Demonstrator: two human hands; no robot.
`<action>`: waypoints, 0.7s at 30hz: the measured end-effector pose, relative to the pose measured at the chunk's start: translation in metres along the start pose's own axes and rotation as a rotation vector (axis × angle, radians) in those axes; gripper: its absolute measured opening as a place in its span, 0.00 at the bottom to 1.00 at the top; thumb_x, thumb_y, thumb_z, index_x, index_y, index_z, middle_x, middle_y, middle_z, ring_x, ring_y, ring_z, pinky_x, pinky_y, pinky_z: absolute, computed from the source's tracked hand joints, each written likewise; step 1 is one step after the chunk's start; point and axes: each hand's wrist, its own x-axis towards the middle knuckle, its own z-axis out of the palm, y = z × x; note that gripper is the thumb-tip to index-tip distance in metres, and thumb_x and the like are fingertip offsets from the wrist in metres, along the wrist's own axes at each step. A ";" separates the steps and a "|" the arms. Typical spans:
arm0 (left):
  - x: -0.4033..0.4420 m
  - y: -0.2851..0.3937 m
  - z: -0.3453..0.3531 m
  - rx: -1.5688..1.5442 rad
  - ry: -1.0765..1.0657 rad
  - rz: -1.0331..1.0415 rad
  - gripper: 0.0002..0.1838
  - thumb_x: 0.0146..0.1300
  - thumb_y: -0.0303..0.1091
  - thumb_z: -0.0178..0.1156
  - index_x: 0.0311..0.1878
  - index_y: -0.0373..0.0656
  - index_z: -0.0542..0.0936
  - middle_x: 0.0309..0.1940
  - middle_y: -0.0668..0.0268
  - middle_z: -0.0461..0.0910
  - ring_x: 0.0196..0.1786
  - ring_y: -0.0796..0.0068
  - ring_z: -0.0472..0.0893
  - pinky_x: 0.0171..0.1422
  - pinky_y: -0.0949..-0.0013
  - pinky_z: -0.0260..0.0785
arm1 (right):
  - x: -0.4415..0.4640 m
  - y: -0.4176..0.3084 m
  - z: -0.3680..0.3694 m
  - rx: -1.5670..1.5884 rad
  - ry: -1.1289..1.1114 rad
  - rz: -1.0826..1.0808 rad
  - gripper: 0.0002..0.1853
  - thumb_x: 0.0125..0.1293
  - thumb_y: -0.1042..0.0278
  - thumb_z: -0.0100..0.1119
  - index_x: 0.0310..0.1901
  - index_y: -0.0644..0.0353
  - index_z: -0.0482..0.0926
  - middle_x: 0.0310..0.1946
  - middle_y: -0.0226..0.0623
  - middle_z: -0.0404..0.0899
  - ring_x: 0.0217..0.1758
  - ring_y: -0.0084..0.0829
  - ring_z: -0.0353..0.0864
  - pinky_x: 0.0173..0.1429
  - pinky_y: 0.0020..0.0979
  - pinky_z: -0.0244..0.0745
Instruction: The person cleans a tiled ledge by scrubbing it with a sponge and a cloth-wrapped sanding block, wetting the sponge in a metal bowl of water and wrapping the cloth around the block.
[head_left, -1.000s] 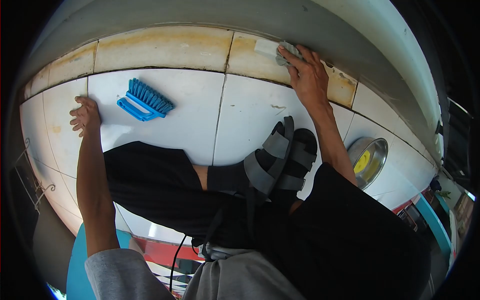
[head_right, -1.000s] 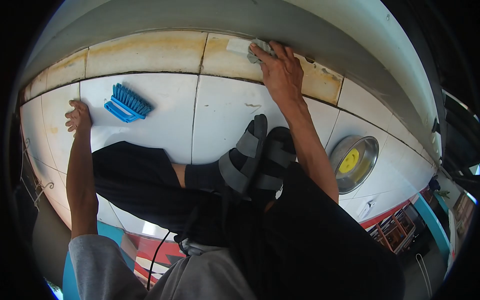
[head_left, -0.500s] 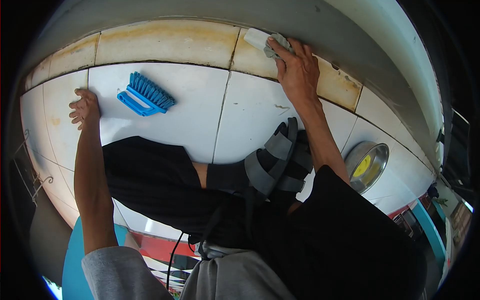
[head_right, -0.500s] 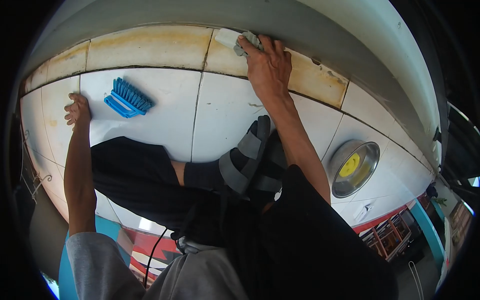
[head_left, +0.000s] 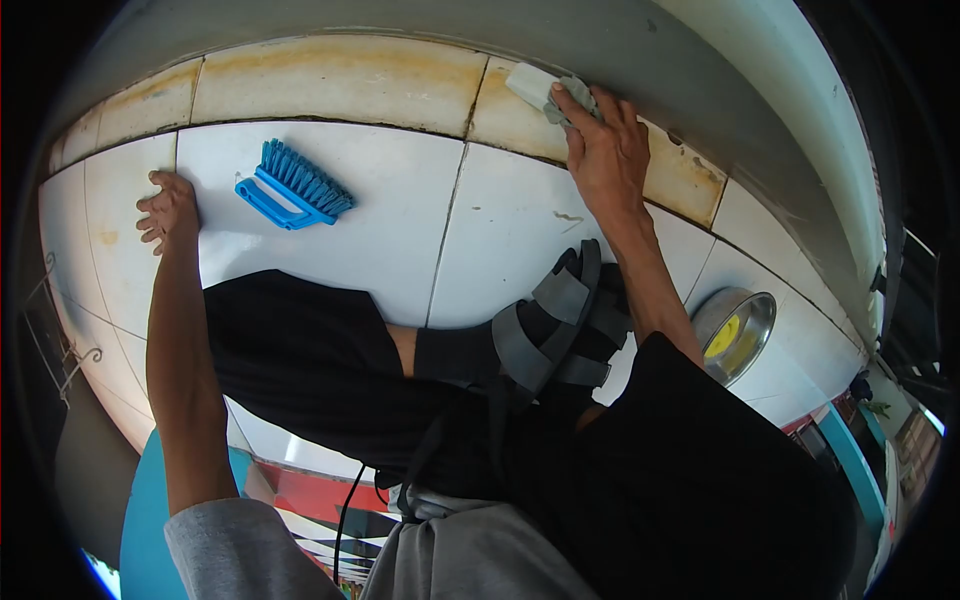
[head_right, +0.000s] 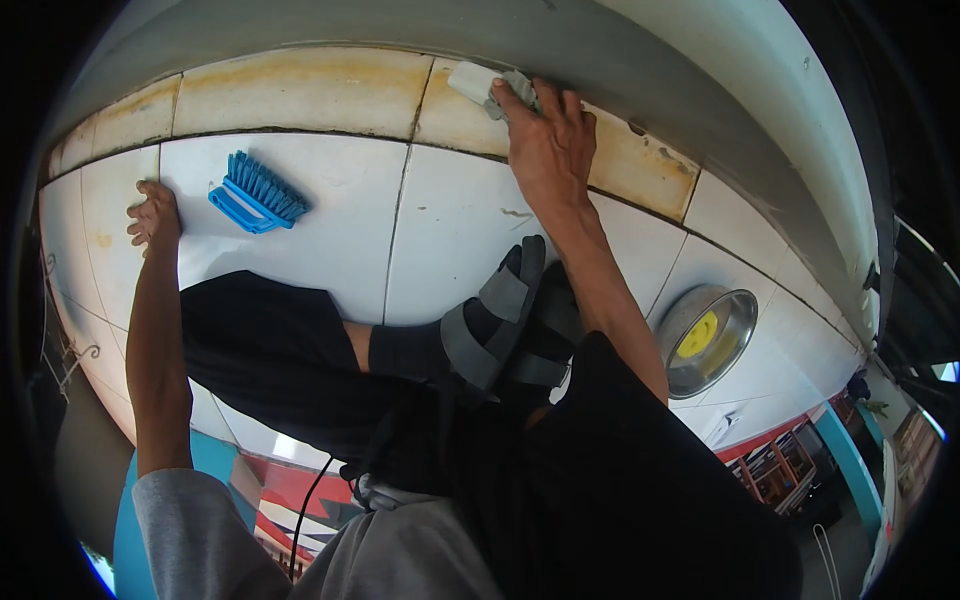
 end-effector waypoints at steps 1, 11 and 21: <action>0.001 -0.003 0.000 -0.001 0.003 0.002 0.47 0.62 0.71 0.40 0.68 0.34 0.63 0.67 0.39 0.59 0.74 0.36 0.55 0.74 0.30 0.42 | 0.010 -0.011 0.007 -0.030 -0.001 0.015 0.27 0.57 0.75 0.66 0.59 0.37 0.83 0.57 0.42 0.80 0.61 0.42 0.75 0.61 0.42 0.72; -0.005 -0.001 -0.005 -0.007 -0.012 0.003 0.47 0.63 0.70 0.40 0.68 0.34 0.63 0.69 0.39 0.58 0.75 0.35 0.53 0.75 0.30 0.40 | -0.079 0.139 -0.069 0.005 -0.124 0.272 0.31 0.58 0.83 0.64 0.61 0.41 0.81 0.61 0.47 0.78 0.63 0.45 0.77 0.65 0.39 0.74; 0.004 -0.002 0.004 0.003 -0.012 0.032 0.47 0.63 0.71 0.39 0.68 0.35 0.64 0.67 0.40 0.60 0.73 0.37 0.56 0.73 0.31 0.45 | 0.008 0.004 -0.005 0.050 -0.034 -0.106 0.28 0.58 0.74 0.67 0.61 0.36 0.81 0.59 0.41 0.79 0.56 0.42 0.77 0.61 0.40 0.73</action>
